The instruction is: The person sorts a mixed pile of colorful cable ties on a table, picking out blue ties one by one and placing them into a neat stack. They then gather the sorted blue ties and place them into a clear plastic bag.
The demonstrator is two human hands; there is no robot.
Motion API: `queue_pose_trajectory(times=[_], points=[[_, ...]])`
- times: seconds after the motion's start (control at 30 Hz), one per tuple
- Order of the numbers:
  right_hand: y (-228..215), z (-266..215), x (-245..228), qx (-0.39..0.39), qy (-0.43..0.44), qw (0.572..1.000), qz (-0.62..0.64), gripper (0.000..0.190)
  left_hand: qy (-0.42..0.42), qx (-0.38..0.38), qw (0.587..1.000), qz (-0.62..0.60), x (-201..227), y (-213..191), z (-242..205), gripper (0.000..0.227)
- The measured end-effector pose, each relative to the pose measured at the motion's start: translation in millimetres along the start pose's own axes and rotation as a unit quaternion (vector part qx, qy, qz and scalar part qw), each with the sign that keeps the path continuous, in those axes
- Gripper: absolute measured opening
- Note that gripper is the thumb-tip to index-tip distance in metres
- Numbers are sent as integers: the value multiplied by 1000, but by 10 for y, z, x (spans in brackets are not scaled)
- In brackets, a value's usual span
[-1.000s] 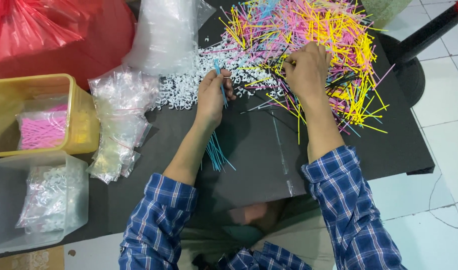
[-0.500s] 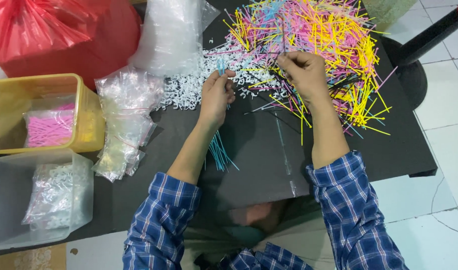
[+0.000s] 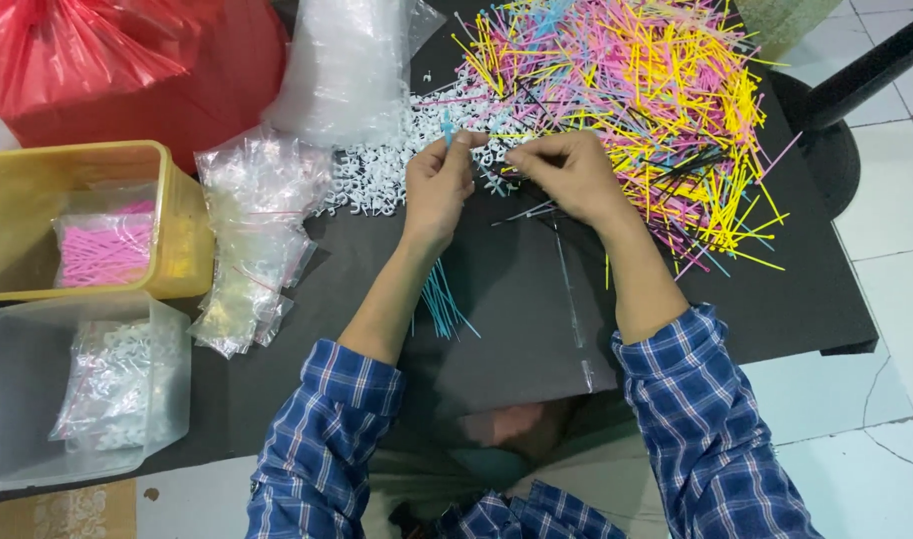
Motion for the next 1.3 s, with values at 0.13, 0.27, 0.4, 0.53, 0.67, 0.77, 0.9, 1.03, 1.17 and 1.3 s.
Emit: queue_pose_trajectory(times=[0.13, 0.27, 0.4, 0.53, 0.67, 0.77, 0.9, 1.03, 1.17, 1.3], points=[[-350, 32, 66, 60, -38, 995, -69, 6, 3, 32, 999, -10, -94, -162, 84, 33], [-433, -9, -345, 169, -131, 917, -338, 38, -2, 27, 996, -83, -212, -226, 167, 30], [-90, 153, -451, 120, -230, 902, -345, 27, -49, 17, 989, -141, -406, -230, 231, 16], [222, 381, -468, 97, -273, 874, -389, 22, -75, 17, 987, -141, -414, -247, 232, 21], [346, 585, -151, 71, -204, 852, -478, 20, -100, 23, 988, -114, -481, -282, 233, 23], [327, 639, -124, 77, -213, 846, -482, 13, -102, 25, 989, -105, -457, -291, 223, 24], [290, 652, -144, 67, -226, 810, -537, 9, -102, 37, 991, -83, -404, -311, 215, 24], [84, 550, -295, 90, -217, 851, -470, 15, -99, 39, 989, -102, -375, -318, 193, 25], [-185, 336, -500, 169, -222, 886, -372, 6, -83, 8, 990, -110, -316, -207, 181, 25], [-207, 194, -463, 162, -202, 934, -247, 4, -55, -31, 989, -130, -294, -113, 184, 24]])
Point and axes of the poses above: each hand's wrist, its own z-axis towards the middle knuckle, its own y-axis out of the palm, x = y × z, the point moved 10 cm from there along z, towards the middle knuckle, and after that the axes turned 5 degrees about z, right-handed, at the moved point
